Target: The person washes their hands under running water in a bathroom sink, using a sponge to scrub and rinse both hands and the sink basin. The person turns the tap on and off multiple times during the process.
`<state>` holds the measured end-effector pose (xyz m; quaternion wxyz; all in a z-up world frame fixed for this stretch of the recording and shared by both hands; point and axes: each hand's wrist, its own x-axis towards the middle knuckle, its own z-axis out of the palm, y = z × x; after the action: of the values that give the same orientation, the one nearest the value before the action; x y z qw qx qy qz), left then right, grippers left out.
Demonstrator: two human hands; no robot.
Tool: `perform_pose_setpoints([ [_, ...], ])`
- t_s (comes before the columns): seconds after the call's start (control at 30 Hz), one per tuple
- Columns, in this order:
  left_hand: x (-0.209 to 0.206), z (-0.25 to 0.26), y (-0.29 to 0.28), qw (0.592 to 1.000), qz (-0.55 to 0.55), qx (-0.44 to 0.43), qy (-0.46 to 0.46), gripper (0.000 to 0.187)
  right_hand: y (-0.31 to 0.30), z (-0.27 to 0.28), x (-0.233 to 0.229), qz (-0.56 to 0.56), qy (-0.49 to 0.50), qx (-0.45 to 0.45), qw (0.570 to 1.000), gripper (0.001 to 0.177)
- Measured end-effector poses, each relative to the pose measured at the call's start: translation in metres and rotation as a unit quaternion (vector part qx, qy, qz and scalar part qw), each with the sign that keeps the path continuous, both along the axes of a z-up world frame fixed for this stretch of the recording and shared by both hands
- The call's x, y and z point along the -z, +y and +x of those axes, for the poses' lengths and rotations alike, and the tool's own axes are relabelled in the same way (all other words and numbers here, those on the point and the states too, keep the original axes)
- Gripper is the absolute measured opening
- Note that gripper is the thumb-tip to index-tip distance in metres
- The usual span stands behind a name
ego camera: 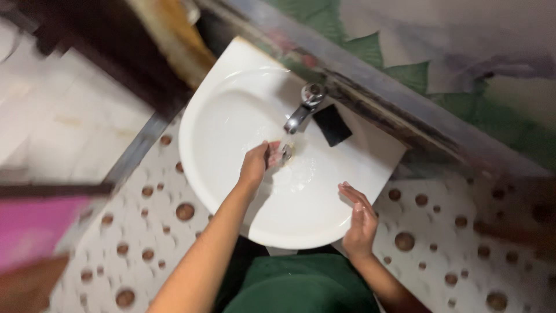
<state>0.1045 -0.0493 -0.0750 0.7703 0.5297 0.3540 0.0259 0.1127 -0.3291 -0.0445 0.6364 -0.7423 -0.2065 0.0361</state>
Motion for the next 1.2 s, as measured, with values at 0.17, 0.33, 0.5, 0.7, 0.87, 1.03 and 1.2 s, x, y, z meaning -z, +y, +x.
perform_pose_setpoints([
  [0.17,0.036,0.027,0.035,0.979,-0.166,0.109,0.048,0.043,0.023,-0.023,-0.014,-0.038,0.004,0.150,0.988,0.050],
  [0.33,0.051,0.033,0.056,0.958,-0.200,0.191,0.076,0.037,0.068,-0.068,-0.017,-0.052,0.000,0.275,0.960,0.053],
  [0.5,0.075,0.036,0.059,0.948,-0.249,0.170,0.107,0.038,0.099,-0.077,-0.011,0.066,-0.008,0.380,0.922,0.058],
  [0.7,0.095,0.053,0.068,0.948,-0.229,0.162,0.151,0.046,0.103,-0.087,-0.008,0.114,0.001,0.419,0.901,0.074],
  [0.87,0.066,0.052,0.051,0.940,-0.255,0.057,0.221,0.035,0.109,-0.091,-0.008,0.154,0.010,0.452,0.878,0.076],
  [1.03,0.052,0.048,0.050,0.953,-0.205,0.100,0.198,0.033,0.117,-0.094,-0.007,0.136,-0.009,0.467,0.874,0.075],
  [1.2,0.027,0.052,0.040,0.947,-0.222,0.073,0.219,0.033,0.119,-0.093,-0.004,0.130,-0.011,0.491,0.861,0.075],
])
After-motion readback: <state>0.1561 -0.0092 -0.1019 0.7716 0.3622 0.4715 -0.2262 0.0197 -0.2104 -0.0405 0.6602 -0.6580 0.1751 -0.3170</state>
